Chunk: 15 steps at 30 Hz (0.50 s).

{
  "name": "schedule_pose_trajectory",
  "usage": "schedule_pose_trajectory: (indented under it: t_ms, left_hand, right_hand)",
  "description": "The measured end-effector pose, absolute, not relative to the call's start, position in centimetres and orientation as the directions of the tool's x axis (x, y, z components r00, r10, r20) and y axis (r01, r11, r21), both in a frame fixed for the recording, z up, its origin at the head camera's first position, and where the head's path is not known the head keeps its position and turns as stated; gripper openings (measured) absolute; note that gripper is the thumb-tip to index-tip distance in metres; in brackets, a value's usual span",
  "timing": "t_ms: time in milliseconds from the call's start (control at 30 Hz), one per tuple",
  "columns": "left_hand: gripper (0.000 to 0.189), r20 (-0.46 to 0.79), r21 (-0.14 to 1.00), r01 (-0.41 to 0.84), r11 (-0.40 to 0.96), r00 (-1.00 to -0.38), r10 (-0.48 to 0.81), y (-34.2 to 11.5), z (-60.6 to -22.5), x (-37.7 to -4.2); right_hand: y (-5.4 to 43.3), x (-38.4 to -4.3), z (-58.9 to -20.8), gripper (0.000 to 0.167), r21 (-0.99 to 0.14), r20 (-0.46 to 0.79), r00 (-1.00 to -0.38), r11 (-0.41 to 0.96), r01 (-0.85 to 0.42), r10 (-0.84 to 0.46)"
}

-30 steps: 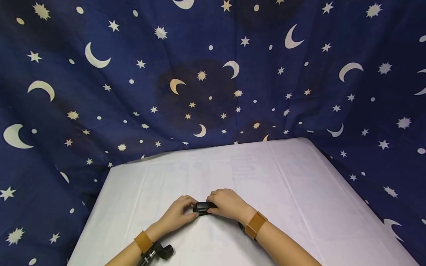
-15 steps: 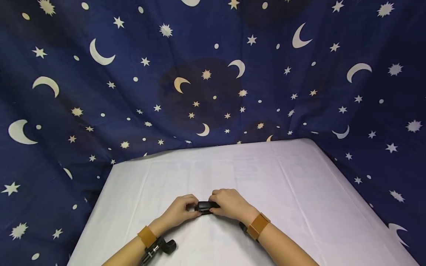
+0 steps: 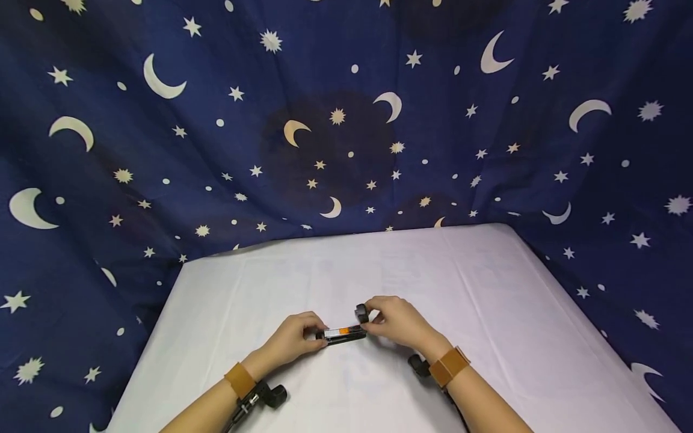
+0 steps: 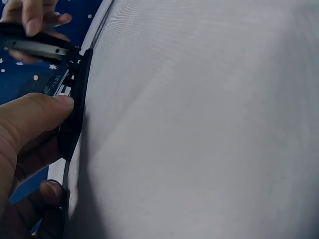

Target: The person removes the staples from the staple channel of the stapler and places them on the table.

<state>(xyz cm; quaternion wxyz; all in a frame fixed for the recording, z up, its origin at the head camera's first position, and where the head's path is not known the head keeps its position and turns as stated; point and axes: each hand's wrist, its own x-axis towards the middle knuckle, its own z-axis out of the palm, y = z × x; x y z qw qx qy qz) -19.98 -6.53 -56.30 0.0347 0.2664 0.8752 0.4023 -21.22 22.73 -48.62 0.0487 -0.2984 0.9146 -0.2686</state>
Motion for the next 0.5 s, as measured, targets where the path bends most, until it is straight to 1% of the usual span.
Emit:
schedule_pose_trajectory:
  t_ms: [100,200,300,400,500]
  left_hand:
    - [0.02,0.153,0.716,0.441,0.541,-0.856,0.494,-7.1,-56.2,-19.9]
    - [0.021,0.155,0.704,0.448,0.551,-0.854,0.497,-7.4,-56.3,-19.9]
    - [0.022,0.159,0.696,0.462,0.55,-0.846,0.509,-7.3,-56.3,-19.9]
    - [0.023,0.16,0.691,0.472,0.548,-0.839,0.52,-7.0,-56.2,-20.0]
    - [0.023,0.161,0.688,0.475,0.549,-0.837,0.522,-6.7,-56.1,-20.1]
  right_hand:
    - [24.0,-21.3,-48.9,0.019,-0.579,0.019,-0.857,0.693,-0.429,-0.515]
    - [25.2,-21.5,-49.4,0.018,-0.608,-0.037,-0.879,0.709,-0.358,-0.475]
    - [26.4,-21.4,-50.0,0.02,-0.564,-0.07,-0.893,0.756,-0.332,-0.445]
    - [27.2,-21.3,-50.7,0.02,-0.494,-0.08,-0.887,0.791,-0.361,-0.455]
    - [27.6,-21.3,-51.1,0.02,-0.467,-0.073,-0.877,0.793,-0.391,-0.475]
